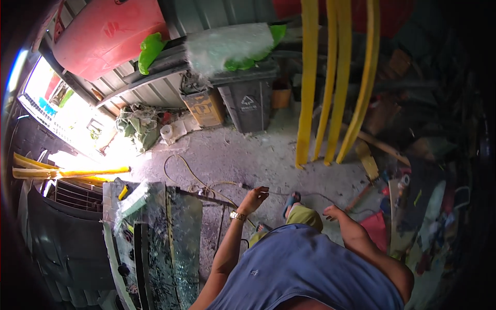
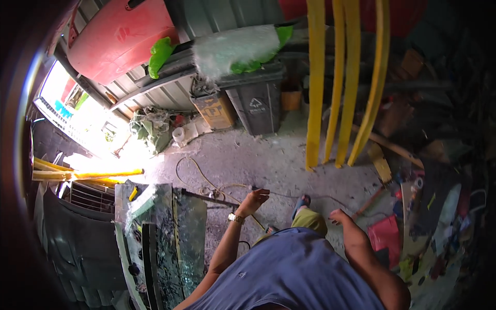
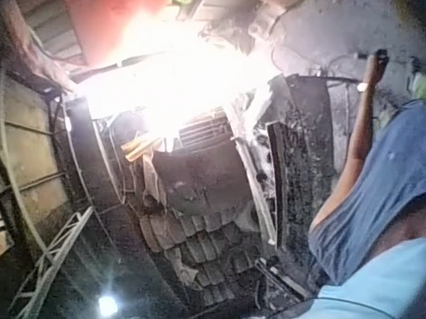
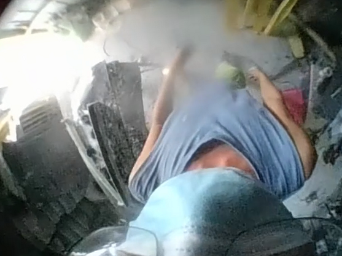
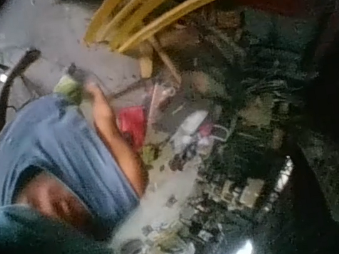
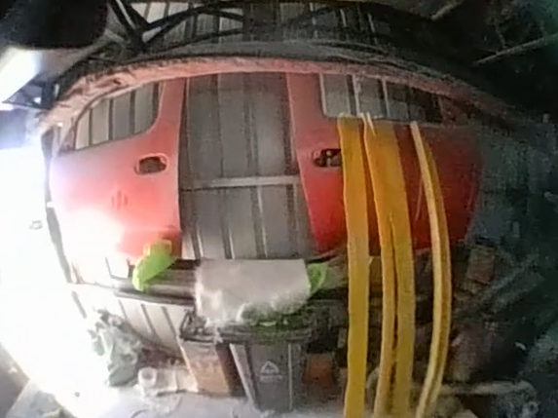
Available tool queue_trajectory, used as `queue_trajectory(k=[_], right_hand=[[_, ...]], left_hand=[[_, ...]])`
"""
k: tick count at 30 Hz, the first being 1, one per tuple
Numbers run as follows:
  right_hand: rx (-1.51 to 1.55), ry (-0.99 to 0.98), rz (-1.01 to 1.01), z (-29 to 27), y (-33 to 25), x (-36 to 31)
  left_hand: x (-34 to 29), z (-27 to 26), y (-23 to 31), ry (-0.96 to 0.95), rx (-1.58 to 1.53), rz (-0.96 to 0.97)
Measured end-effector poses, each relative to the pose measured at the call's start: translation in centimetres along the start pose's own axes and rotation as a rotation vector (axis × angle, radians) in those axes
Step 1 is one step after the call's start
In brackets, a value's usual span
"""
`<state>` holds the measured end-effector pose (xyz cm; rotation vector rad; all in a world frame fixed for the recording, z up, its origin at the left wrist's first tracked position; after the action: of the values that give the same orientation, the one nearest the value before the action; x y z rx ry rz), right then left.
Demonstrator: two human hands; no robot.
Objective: Repairing a car trim piece using strips of fiberglass and resin.
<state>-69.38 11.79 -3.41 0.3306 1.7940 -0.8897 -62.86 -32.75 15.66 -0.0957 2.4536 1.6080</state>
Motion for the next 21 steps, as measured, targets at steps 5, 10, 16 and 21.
queue_trajectory(k=[5,10,16,21], right_hand=[[-0.311,0.001,-0.070,-6.0,-18.4,9.8],[-0.639,0.192,-0.682,-14.5,-39.9,18.8],[-0.789,0.011,-1.148,-10.3,-69.2,10.6],[-0.831,-0.056,-1.277,-8.9,-82.9,2.9]], left_hand=[[8.7,-7.1,-1.4,0.356,-0.199,0.146],[22.1,-14.1,-1.4,0.549,-0.293,-0.018],[32.5,-25.7,0.1,0.844,-0.473,0.083],[43.9,-36.6,-1.4,1.070,-0.402,0.099]])
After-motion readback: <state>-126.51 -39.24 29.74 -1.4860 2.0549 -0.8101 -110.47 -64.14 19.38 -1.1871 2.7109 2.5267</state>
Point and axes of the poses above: each hand's wrist, its own x-axis towards the middle knuckle, its own z-axis out of the palm, y = z × x, the point moved 1 cm from there along x, towards the middle knuckle, and after that the axes turned 2 degrees about -y, right-handed, at the moved point
